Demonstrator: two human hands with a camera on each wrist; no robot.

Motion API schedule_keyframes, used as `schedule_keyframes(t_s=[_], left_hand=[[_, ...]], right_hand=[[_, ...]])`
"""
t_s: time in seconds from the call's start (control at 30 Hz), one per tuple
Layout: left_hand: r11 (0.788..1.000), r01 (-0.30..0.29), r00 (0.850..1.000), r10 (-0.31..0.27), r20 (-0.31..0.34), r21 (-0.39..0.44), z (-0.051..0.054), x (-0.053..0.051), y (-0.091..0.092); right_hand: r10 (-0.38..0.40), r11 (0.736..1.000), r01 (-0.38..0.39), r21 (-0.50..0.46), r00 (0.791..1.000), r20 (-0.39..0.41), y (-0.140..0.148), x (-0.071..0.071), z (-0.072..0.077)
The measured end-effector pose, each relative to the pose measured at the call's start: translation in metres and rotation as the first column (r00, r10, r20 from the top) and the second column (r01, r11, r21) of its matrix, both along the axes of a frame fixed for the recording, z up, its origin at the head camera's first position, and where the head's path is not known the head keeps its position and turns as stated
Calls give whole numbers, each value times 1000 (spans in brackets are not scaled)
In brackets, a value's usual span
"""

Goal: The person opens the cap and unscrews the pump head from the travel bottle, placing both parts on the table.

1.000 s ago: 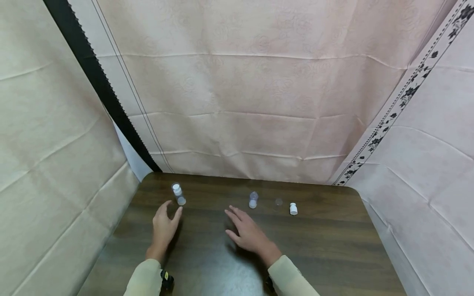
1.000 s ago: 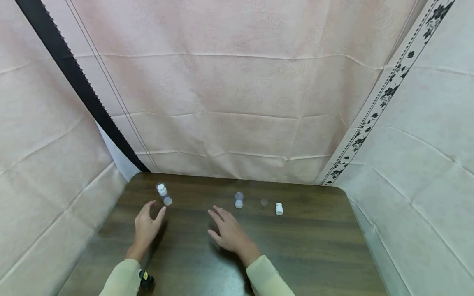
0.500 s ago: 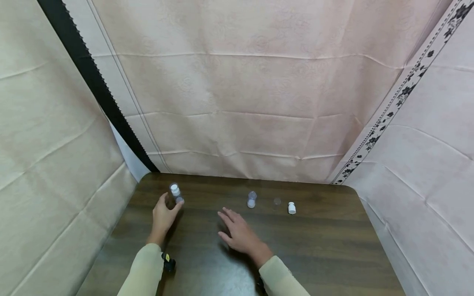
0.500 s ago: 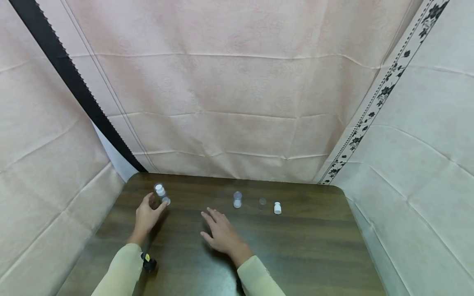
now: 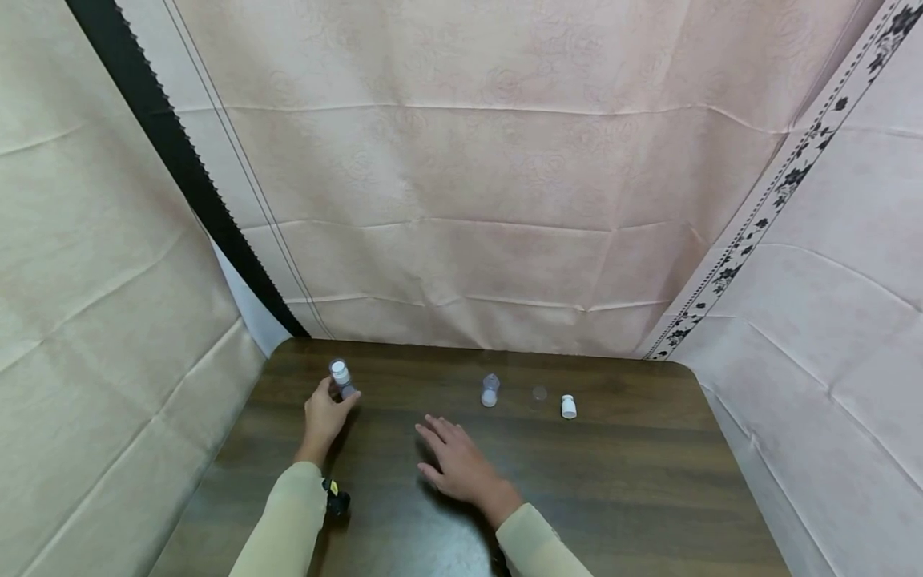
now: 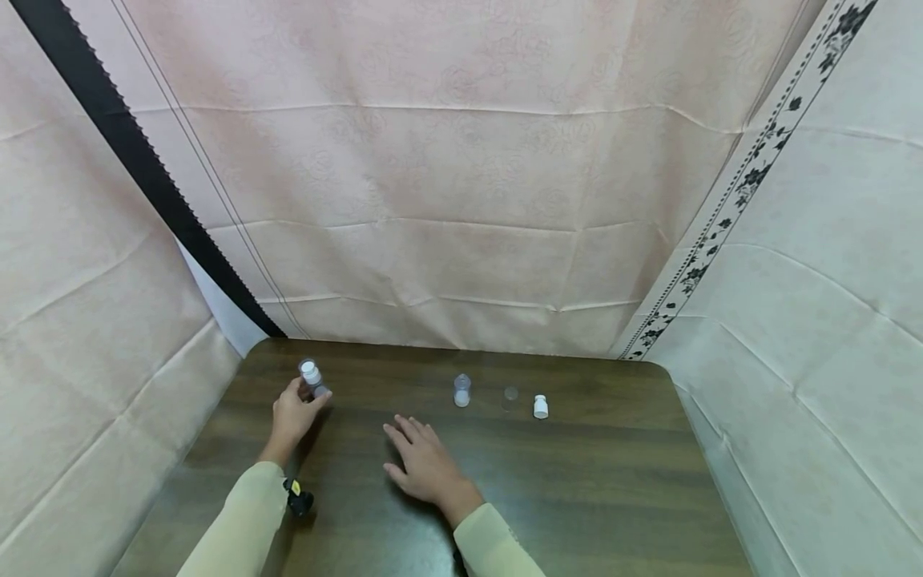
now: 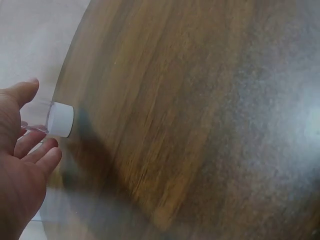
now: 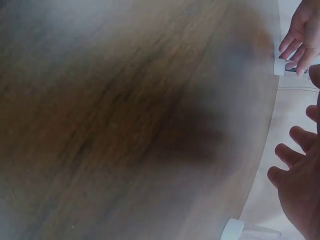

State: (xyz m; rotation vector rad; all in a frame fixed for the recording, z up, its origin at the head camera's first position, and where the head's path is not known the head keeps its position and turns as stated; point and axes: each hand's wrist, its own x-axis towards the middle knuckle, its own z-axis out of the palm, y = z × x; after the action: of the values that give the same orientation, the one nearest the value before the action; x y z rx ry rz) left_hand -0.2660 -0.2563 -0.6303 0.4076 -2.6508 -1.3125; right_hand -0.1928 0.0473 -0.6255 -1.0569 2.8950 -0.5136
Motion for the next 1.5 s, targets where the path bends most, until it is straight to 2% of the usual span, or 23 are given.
schedule_keyframes(t_s=[0.27,0.5,0.77,0.97,1.1,1.3,1.5], left_hand=[[998,-47,999,47,1,51,-2,-1,1],[994,-79,997,80,-13,77,-4,1,3],[992,-107,992,111,-53,69,-6,4,3],[994,-92,992,98,-83,65,-5,8,6],[996,-70,988,77,-133,58,-2,10,11],[997,-33,976,49,-212,76,6,14,25],[998,-16,959,33,-282,61,11,17,37]], right_hand=[[-15,1000,15,-23,1000,27,0,2,-5],[-15,998,21,-65,996,87,3,5,-7],[-6,993,13,-114,998,60,9,3,-6],[-12,994,18,-109,999,52,19,0,-1],[-22,993,27,-116,999,45,25,-3,4],[-32,989,33,-147,999,7,36,-7,15],[-42,985,45,-167,999,22,45,-8,27]])
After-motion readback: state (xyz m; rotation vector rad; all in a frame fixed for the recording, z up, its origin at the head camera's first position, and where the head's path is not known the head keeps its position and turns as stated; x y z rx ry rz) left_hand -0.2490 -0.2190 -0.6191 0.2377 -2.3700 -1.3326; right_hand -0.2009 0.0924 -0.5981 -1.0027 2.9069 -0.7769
